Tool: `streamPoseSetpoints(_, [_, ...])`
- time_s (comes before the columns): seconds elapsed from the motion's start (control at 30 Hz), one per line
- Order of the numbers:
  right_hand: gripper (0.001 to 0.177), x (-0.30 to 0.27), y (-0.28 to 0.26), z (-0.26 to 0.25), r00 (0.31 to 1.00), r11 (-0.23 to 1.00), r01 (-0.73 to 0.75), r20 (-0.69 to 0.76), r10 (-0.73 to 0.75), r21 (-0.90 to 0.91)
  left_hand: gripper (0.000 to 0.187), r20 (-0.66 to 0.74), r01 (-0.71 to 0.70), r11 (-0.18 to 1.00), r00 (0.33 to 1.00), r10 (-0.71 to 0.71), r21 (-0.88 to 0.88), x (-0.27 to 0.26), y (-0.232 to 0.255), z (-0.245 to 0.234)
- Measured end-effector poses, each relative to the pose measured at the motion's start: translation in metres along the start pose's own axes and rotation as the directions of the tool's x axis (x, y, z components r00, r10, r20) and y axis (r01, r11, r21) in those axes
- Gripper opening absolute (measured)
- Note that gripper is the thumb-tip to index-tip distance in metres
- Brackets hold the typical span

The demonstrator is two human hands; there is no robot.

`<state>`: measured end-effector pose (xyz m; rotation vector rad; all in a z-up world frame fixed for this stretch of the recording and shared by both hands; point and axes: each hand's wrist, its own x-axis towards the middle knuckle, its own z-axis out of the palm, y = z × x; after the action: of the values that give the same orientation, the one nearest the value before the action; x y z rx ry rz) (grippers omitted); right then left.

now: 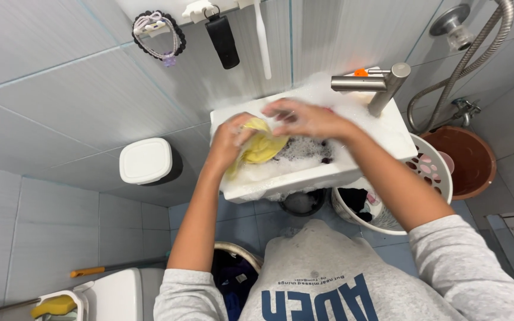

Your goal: The person washes cloths by hand in a sink filled with soapy water, rubbing and wringing a yellow cloth and a pink cloth.

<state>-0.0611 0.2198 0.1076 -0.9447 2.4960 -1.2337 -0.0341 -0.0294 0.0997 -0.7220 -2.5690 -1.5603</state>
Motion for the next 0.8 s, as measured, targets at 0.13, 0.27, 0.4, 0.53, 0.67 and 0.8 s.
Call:
streamPoseSetpoints(0.13, [0.037, 0.005, -0.002, 0.035, 0.993, 0.986, 0.029, -0.118, -0.009, 0.164, 0.022, 0.013, 0.194, 0.975, 0.980, -0.197, 0.109, 0.005, -0.001, 0.009])
streamPoseSetpoints(0.27, [0.017, 0.003, 0.001, 0.034, 0.949, 0.948, -0.131, -0.238, 0.204, 0.290, 0.033, 0.053, 0.180, 0.974, 0.981, -0.189, 0.141, -0.005, -0.022, 0.002])
streamPoseSetpoints(0.4, [0.019, -0.002, 0.009, 0.024, 0.902, 0.924, -0.247, -0.279, 0.329, 0.292, 0.029, 0.107, 0.412, 0.869, 0.885, -0.453, 0.274, -0.024, -0.039, -0.003])
streamPoseSetpoints(0.53, [0.017, -0.005, 0.038, 0.021, 0.938, 0.977, 0.109, -0.345, -0.039, 0.184, 0.032, 0.009, 0.461, 0.879, 0.885, -0.465, 0.121, -0.028, -0.052, -0.006])
streamPoseSetpoints(0.67, [0.024, -0.003, 0.041, 0.029, 0.976, 0.594, 0.217, -0.193, -0.105, 0.774, 0.028, -0.145, 0.252, 0.958, 0.962, -0.232, 0.140, -0.028, -0.065, -0.008])
streamPoseSetpoints(0.8, [0.024, 0.024, 0.058, 0.068, 0.950, 0.947, -0.313, 0.021, 0.312, 0.069, 0.027, -0.004, 0.237, 0.839, 0.963, -0.270, 0.490, -0.025, -0.096, 0.023])
